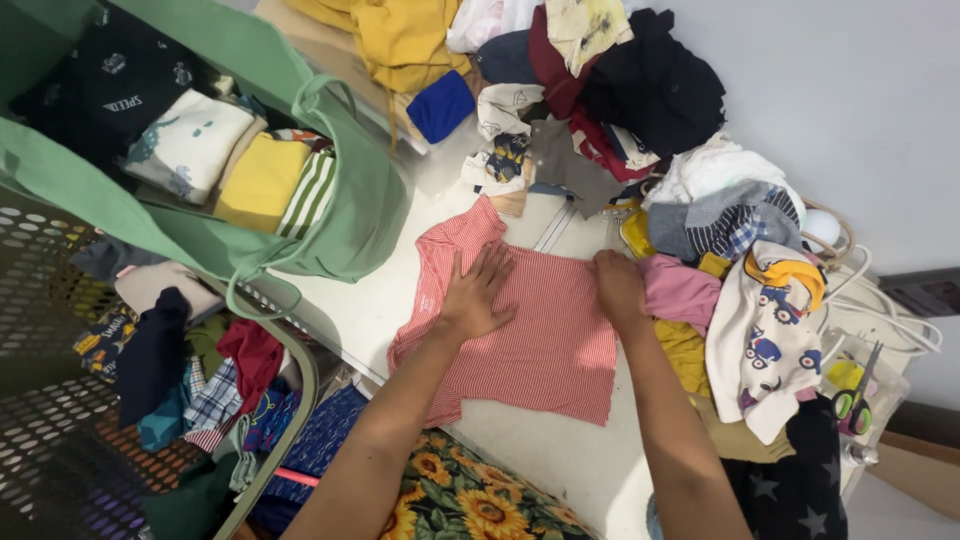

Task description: The person folds several small garments on a white table and places them into a green tote bag. Items handled include a white patterned cloth, a red-and-white striped shirt, a white shirt with vehicle graphics, a pink shirt, and a mustard-colored shirt. The person smooths and folds each item by hand before stacking them in the bag.

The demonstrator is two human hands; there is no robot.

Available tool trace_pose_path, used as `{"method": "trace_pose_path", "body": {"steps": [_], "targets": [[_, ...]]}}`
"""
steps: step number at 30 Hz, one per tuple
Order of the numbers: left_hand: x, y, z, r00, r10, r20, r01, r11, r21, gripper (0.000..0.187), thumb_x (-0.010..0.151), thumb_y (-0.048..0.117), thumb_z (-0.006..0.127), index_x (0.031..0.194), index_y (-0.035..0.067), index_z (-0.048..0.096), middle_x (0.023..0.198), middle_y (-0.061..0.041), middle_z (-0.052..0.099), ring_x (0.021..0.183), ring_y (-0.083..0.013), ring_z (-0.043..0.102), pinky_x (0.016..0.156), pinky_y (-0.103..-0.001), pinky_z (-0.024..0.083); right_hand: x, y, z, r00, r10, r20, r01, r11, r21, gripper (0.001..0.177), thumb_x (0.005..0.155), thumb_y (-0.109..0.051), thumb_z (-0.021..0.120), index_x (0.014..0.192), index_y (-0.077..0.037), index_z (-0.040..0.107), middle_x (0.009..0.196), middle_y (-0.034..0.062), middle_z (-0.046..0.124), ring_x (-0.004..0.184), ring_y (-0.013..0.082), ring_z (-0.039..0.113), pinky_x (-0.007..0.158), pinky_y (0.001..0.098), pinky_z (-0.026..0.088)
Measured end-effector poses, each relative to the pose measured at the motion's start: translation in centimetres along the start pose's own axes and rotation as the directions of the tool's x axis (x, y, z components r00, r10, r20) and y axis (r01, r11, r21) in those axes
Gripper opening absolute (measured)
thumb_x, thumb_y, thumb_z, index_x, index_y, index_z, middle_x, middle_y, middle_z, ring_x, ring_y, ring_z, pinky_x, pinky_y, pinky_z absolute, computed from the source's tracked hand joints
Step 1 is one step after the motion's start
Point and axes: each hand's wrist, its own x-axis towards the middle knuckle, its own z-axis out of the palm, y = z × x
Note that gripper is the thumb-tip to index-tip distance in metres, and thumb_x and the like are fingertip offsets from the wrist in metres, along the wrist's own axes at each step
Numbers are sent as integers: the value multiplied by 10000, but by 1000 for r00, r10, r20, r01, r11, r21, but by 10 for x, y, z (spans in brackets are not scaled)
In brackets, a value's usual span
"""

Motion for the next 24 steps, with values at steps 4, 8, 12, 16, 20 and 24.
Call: {"method": "trace_pose_path", "body": {"steps": [4,8,12,16,20,24], "targets": [[3,2,-4,999,-23,41,22,1000,16,848,797,520,697,1509,107,491,1639,-137,350,1537,-345,258,1171,-758,116,-4,-55,-15,980,-50,-195,32,995,-97,207,853,-148,582,1015,-30,635,1011,179,659,992,396,637,872,540,483],[5,-3,3,994,-29,102,21,997,75,791,841,492,659,1512,113,482,1657,-134,309,1552,-332,211,1175,-743,102,-19,-123,4,995,27,-95,7,941,339,361,875,-83,547,1208,39,615,1254,202,619,1199,384,578,1086,491,451],[-6,-26,23,981,-16,192,-33,967,252,631,966,395,577,1538,149,480,1716,-94,275,1601,-293,182,1234,-672,87,-36,-151,22,975,-162,-154,194,955,223,542,997,-180,520,1481,63,501,1583,220,460,1491,360,420,1244,512,289],[-10,-37,0,985,-56,163,25,983,183,629,993,420,543,1572,192,448,1717,-66,269,1603,-276,180,1257,-653,71,-39,-127,8,993,-107,54,97,982,161,612,1016,-331,495,1546,-34,419,1617,159,384,1511,352,326,1246,517,188],[-7,-51,-16,969,-205,135,174,962,210,722,954,519,525,1598,244,349,1698,-94,219,1565,-363,138,1233,-654,25,-41,-83,-3,998,-15,53,12,999,46,627,993,-393,481,1542,-100,406,1632,153,351,1506,352,305,1226,533,162],[-9,-54,-13,966,-232,116,196,945,262,766,946,559,501,1620,265,288,1705,-102,175,1565,-387,120,1231,-644,-4,-49,-52,10,996,29,-85,-24,998,63,640,1052,-352,439,1603,-38,355,1653,194,339,1530,401,278,1262,548,155]]}}
